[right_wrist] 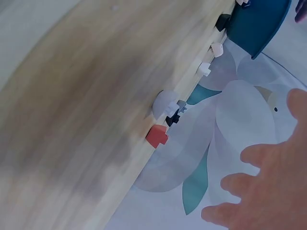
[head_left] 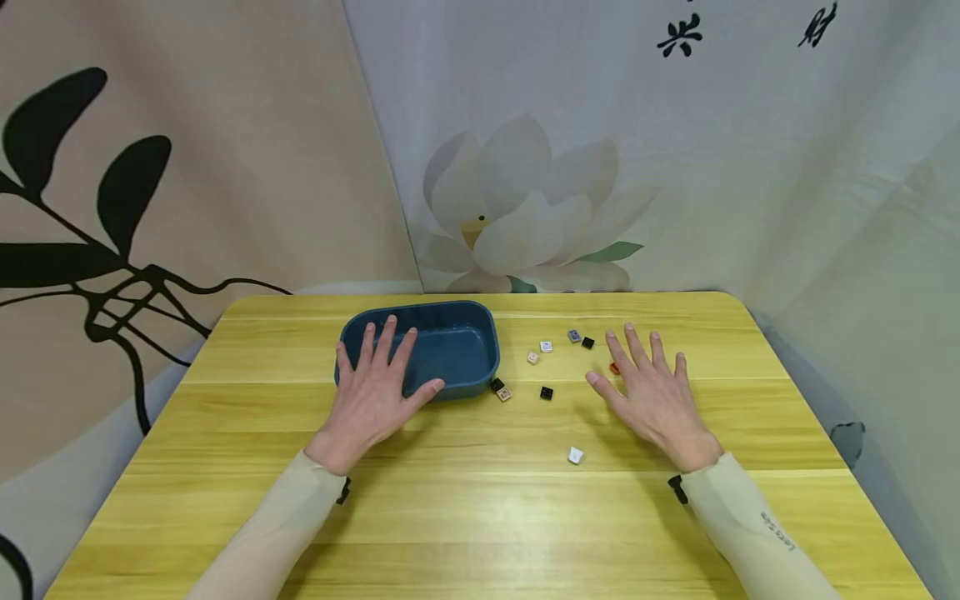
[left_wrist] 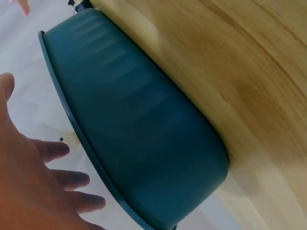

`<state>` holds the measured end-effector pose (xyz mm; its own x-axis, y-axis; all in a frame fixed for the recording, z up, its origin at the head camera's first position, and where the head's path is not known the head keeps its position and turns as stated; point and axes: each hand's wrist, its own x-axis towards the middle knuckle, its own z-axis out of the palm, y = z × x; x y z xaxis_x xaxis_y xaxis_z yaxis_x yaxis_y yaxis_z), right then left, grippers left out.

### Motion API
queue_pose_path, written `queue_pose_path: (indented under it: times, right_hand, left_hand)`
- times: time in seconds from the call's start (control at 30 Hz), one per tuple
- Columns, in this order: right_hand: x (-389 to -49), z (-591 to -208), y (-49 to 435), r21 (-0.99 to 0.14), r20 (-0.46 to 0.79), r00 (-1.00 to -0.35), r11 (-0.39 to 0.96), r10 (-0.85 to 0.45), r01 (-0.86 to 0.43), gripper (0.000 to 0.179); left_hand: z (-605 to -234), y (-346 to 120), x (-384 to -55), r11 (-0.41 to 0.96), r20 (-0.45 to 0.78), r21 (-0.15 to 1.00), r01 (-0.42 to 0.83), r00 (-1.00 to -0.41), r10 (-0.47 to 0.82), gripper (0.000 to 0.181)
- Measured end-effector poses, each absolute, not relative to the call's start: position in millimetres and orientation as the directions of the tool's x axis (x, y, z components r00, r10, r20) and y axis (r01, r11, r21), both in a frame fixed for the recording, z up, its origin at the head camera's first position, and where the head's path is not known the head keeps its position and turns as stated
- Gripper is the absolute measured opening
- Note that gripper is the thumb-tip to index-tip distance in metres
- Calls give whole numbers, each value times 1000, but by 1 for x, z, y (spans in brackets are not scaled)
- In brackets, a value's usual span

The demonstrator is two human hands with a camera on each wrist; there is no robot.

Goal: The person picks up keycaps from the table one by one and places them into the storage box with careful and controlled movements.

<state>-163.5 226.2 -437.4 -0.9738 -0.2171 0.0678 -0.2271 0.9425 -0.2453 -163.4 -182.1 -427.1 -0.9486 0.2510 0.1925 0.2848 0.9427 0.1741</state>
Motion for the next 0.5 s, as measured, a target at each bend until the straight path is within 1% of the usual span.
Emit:
queue_pose_path:
  times: [0.3, 0.5]
  right_hand:
    - [-163, -435, 223, -257, 83, -972, 938, -220, -234, 84]
    - [-161, -431, 218, -275, 75, -969, 929, -237, -248, 84]
  left_hand:
    - [-423, -185, -167, 934, 201, 221, 280, -950, 237, 97]
    - [-419, -198, -171, 942, 217, 239, 234, -959, 183, 95]
